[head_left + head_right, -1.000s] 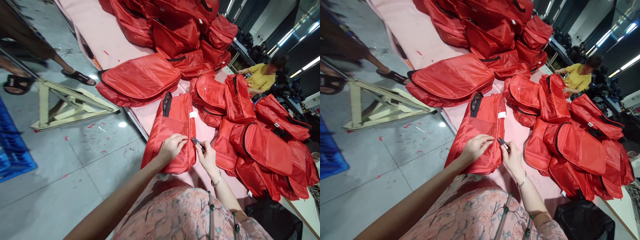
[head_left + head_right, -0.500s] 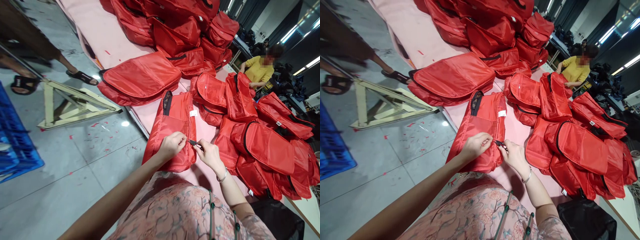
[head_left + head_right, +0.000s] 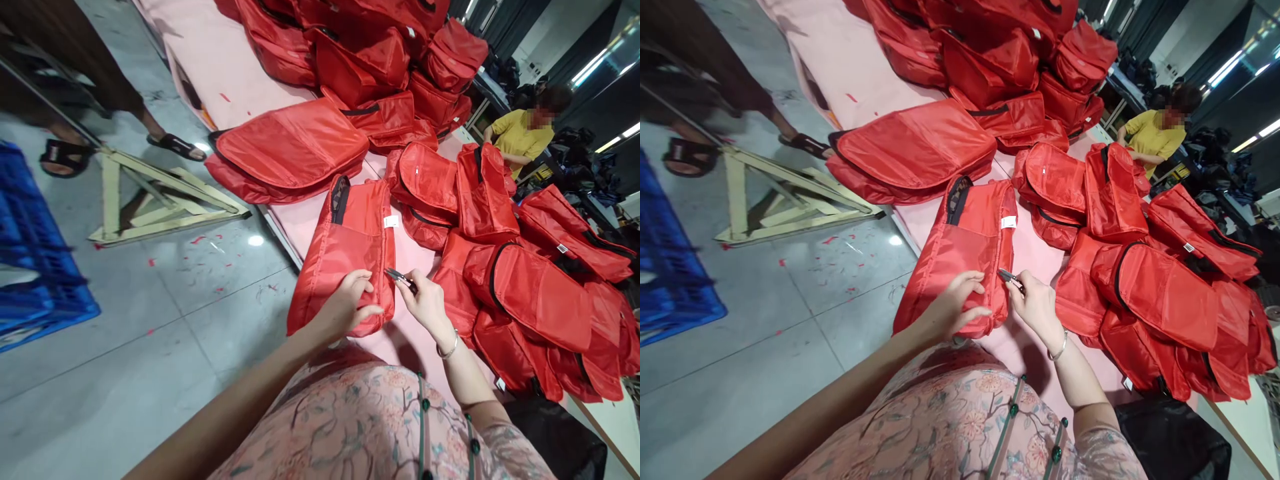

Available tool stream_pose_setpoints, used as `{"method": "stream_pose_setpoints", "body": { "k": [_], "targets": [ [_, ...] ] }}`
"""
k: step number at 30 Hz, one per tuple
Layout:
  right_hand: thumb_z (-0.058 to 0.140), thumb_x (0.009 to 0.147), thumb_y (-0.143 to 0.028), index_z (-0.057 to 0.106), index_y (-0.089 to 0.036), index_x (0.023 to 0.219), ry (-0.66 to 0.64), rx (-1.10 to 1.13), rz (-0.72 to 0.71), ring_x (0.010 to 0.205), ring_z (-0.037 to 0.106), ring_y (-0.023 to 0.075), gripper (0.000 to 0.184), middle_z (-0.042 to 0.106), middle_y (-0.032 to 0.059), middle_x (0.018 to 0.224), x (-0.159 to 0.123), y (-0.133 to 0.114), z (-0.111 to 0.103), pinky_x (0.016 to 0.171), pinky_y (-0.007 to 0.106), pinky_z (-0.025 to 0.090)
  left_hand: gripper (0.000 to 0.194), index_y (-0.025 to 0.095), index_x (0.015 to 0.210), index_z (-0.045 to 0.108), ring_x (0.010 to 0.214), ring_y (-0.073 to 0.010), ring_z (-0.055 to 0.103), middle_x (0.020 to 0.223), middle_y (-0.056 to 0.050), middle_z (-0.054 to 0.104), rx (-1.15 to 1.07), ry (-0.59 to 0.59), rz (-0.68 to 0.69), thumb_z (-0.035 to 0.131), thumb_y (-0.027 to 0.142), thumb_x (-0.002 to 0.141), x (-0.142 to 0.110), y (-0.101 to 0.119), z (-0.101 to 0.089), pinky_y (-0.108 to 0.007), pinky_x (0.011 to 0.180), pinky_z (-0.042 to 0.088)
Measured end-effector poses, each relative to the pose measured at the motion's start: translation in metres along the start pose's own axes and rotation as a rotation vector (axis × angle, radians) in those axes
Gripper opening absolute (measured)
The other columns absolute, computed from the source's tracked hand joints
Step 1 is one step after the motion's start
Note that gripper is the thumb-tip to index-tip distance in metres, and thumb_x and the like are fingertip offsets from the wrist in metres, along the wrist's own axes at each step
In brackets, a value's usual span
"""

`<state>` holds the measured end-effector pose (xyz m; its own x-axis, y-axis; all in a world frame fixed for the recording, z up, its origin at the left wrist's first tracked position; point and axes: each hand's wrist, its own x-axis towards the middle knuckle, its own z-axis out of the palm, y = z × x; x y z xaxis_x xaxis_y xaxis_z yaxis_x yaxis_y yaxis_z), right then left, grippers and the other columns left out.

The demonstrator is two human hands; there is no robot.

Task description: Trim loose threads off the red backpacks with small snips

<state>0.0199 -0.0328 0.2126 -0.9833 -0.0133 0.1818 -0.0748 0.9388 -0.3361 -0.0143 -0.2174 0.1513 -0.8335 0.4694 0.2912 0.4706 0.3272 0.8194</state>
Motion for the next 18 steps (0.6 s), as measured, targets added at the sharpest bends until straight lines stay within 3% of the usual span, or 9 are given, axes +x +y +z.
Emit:
{"method": "stream_pose_setpoints", "body": {
  "k": [2, 5, 8, 13, 18],
  "targets": [
    [0.044, 0.089, -0.046, 0.052, -0.018, 0.085, 0.012, 0.085, 0.047, 0.057, 0.051, 0.0097, 0.029, 0.058, -0.0013, 0.069, -0.007, 0.004, 0.004, 0.053, 0.020, 0.030, 0.035, 0.012, 0.089, 0.050, 0.117, -0.0285, 0.042, 0.121, -0.019, 0.044, 0.029, -0.006, 0.019, 0.063, 0.040, 0.073, -0.007, 0.006, 0.007, -0.043, 0.099, 0.038],
    [0.046, 0.088, -0.046, 0.052, -0.018, 0.087, 0.030, 0.186, 0.081, 0.055, 0.049, 0.0091, 0.029, 0.059, -0.0008, 0.071, -0.016, 0.007, 0.008, 0.053, 0.019, 0.032, 0.021, 0.013, 0.076, 0.053, 0.114, -0.0278, 0.044, 0.121, -0.017, 0.044, 0.053, -0.027, 0.044, 0.050, 0.034, 0.082, -0.012, 0.015, 0.012, -0.044, 0.098, 0.038],
    [0.049, 0.087, -0.044, 0.053, -0.017, 0.086, 0.032, 0.246, 0.057, 0.053, 0.047, 0.0083, 0.028, 0.058, -0.0008, 0.070, -0.025, 0.008, 0.008, 0.052, 0.019, 0.033, 0.028, 0.014, 0.066, 0.053, 0.113, -0.0265, 0.044, 0.120, -0.014, 0.046, 0.036, -0.055, 0.024, 0.041, 0.029, 0.085, -0.013, 0.017, 0.009, -0.044, 0.098, 0.037],
    [0.047, 0.090, -0.038, 0.057, -0.017, 0.084, -0.120, 0.267, -0.128, 0.057, 0.049, 0.0078, 0.024, 0.058, -0.0003, 0.069, -0.042, 0.015, 0.001, 0.056, 0.019, 0.034, 0.030, 0.015, 0.065, 0.055, 0.118, -0.0215, 0.042, 0.118, -0.011, 0.049, -0.062, -0.140, -0.021, 0.034, 0.025, 0.085, -0.016, 0.005, 0.001, -0.037, 0.099, 0.037],
    [0.046, 0.090, -0.038, 0.056, -0.017, 0.086, -0.222, 0.148, -0.276, 0.060, 0.050, 0.0093, 0.024, 0.058, 0.0004, 0.069, -0.049, 0.016, -0.004, 0.057, 0.020, 0.033, 0.029, 0.015, 0.068, 0.056, 0.110, -0.0202, 0.045, 0.112, -0.010, 0.051, -0.029, -0.069, -0.033, 0.036, 0.028, 0.085, -0.017, 0.001, 0.008, -0.038, 0.099, 0.036]
  ]
}}
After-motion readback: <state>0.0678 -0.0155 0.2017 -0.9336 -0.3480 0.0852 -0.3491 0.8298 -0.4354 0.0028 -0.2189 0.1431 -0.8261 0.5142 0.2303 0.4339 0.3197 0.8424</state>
